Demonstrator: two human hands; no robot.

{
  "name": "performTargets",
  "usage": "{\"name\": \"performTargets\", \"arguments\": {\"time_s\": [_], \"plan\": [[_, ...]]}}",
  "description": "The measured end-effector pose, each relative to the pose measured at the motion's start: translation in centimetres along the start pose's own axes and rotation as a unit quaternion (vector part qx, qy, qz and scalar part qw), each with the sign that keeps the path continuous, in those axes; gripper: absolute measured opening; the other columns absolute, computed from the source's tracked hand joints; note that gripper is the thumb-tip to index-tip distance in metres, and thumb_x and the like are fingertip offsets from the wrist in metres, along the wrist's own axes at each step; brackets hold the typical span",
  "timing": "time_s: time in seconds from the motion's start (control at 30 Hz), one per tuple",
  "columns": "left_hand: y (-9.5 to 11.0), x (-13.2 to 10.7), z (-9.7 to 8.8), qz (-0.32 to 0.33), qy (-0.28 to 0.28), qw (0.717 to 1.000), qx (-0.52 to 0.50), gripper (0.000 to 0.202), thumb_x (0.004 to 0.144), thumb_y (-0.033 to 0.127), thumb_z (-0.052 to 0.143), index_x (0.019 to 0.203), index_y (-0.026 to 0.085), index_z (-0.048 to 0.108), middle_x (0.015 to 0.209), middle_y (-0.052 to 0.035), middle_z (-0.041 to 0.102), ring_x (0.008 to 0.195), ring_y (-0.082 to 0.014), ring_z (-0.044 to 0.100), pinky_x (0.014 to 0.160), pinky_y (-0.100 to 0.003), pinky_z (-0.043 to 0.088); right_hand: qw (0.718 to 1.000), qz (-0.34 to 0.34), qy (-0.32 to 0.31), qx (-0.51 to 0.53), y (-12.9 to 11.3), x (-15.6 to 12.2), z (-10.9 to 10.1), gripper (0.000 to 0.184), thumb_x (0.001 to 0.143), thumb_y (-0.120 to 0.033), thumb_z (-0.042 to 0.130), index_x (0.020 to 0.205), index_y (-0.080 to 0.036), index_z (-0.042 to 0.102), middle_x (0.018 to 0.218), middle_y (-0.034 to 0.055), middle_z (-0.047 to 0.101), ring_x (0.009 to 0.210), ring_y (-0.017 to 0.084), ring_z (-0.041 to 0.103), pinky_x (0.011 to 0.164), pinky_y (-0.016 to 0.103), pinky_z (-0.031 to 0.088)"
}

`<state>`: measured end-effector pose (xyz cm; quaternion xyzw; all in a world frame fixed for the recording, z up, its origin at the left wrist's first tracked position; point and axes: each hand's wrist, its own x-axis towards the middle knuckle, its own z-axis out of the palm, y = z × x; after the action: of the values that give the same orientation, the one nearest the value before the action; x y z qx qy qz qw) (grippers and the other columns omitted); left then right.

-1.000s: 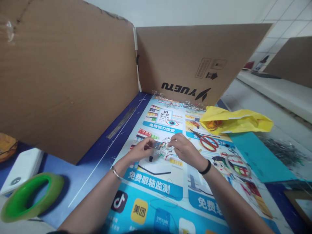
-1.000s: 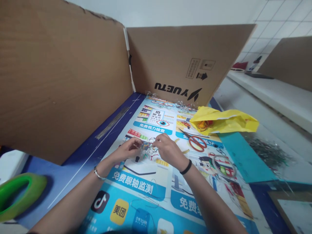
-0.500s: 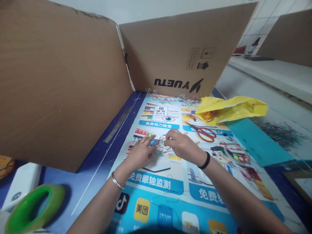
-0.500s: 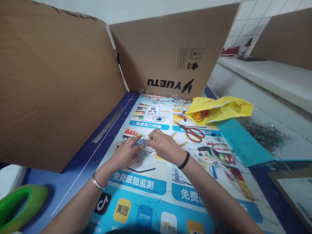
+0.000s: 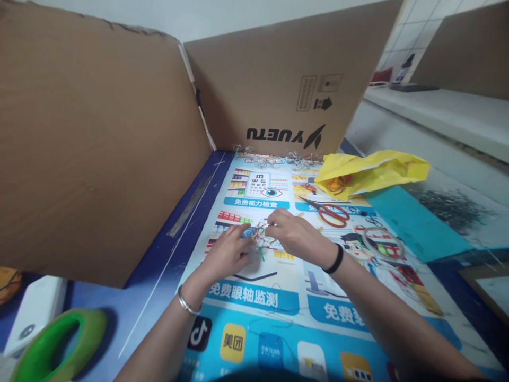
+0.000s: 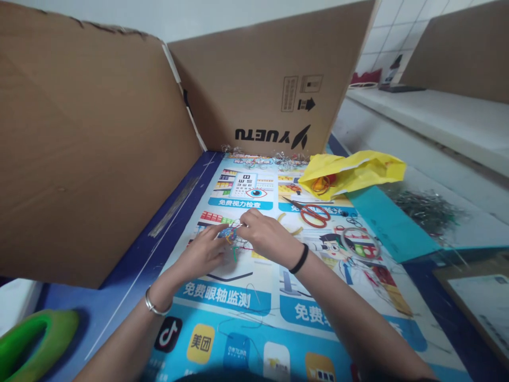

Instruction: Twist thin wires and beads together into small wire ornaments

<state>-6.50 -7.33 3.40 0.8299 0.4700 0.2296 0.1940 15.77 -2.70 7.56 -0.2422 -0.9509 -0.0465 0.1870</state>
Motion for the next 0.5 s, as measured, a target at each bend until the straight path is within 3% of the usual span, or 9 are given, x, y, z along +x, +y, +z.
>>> {"name": "performTargets", "arguments": {"time_s": [0.13, 0.2, 0.27, 0.33, 0.43, 0.5], "plan": [[-0.3, -0.1, -1.0, -0.018, 0.002, 0.986, -0.165, 0.039, 0.072, 0.014, 0.059, 0.109, 0.028, 0.063, 0.139, -0.0045, 0.041, 0.128, -0.0284, 0.033, 0.107, -0.044, 0.025, 1.000, 0.001, 0.016, 0.011, 0.3, -0.1, -0.5, 0.024, 0.082, -0.001, 0.046, 0.087, -0.018, 0.063, 0.093, 0.0097, 0.056, 0.093, 0.021, 0.047, 0.060, 0.027, 0.042], [-0.6, 0.0, -0.8, -0.069, 0.042, 0.955, -0.286, 0.037, 0.074, 0.021, 0.061, 0.111, 0.027, 0.062, 0.138, -0.0055, 0.042, 0.128, -0.0281, 0.035, 0.104, -0.042, 0.030, 0.999, 0.002, 0.031, 0.022, 0.5, -0.2, -1.0, 0.027, 0.081, 0.001, 0.044, 0.087, -0.018, 0.063, 0.094, 0.0099, 0.057, 0.092, 0.021, 0.047, 0.063, 0.028, 0.043], [-0.8, 0.3, -0.1, -0.126, 0.088, 0.888, -0.434, 0.037, 0.077, 0.029, 0.061, 0.114, 0.026, 0.059, 0.136, -0.0063, 0.045, 0.125, -0.0275, 0.039, 0.097, -0.041, 0.039, 0.998, 0.001, 0.050, 0.041, 0.7, -0.2, -1.4, 0.029, 0.080, 0.003, 0.043, 0.087, -0.017, 0.063, 0.095, 0.0099, 0.057, 0.093, 0.020, 0.048, 0.067, 0.029, 0.045], [-0.5, 0.7, 1.0, -0.166, 0.097, 0.789, -0.583, 0.036, 0.079, 0.039, 0.059, 0.113, 0.026, 0.057, 0.130, -0.0068, 0.050, 0.116, -0.0266, 0.048, 0.087, -0.040, 0.046, 0.995, -0.004, 0.074, 0.065, 0.8, -0.2, -1.7, 0.031, 0.079, 0.003, 0.041, 0.087, -0.017, 0.063, 0.095, 0.0095, 0.057, 0.092, 0.020, 0.049, 0.071, 0.031, 0.046], [0.6, 1.2, 2.6, -0.206, 0.029, 0.647, -0.733, 0.045, 0.080, 0.057, 0.049, 0.108, 0.023, 0.057, 0.118, -0.0105, 0.058, 0.105, -0.0278, 0.057, 0.083, -0.046, 0.046, 0.988, -0.008, 0.111, 0.103, 0.8, -0.2, -1.9, 0.031, 0.080, 0.002, 0.039, 0.088, -0.017, 0.062, 0.094, 0.0090, 0.056, 0.092, 0.019, 0.049, 0.074, 0.032, 0.047], [1.6, 1.4, 3.3, -0.210, -0.008, 0.587, -0.782, 0.054, 0.079, 0.064, 0.044, 0.111, 0.022, 0.056, 0.117, -0.0123, 0.059, 0.106, -0.0301, 0.057, 0.086, -0.049, 0.044, 0.984, -0.010, 0.129, 0.124, 0.8, -0.2, -1.9, 0.030, 0.080, 0.000, 0.039, 0.089, -0.017, 0.062, 0.092, 0.0087, 0.056, 0.092, 0.019, 0.050, 0.075, 0.033, 0.047]]}}
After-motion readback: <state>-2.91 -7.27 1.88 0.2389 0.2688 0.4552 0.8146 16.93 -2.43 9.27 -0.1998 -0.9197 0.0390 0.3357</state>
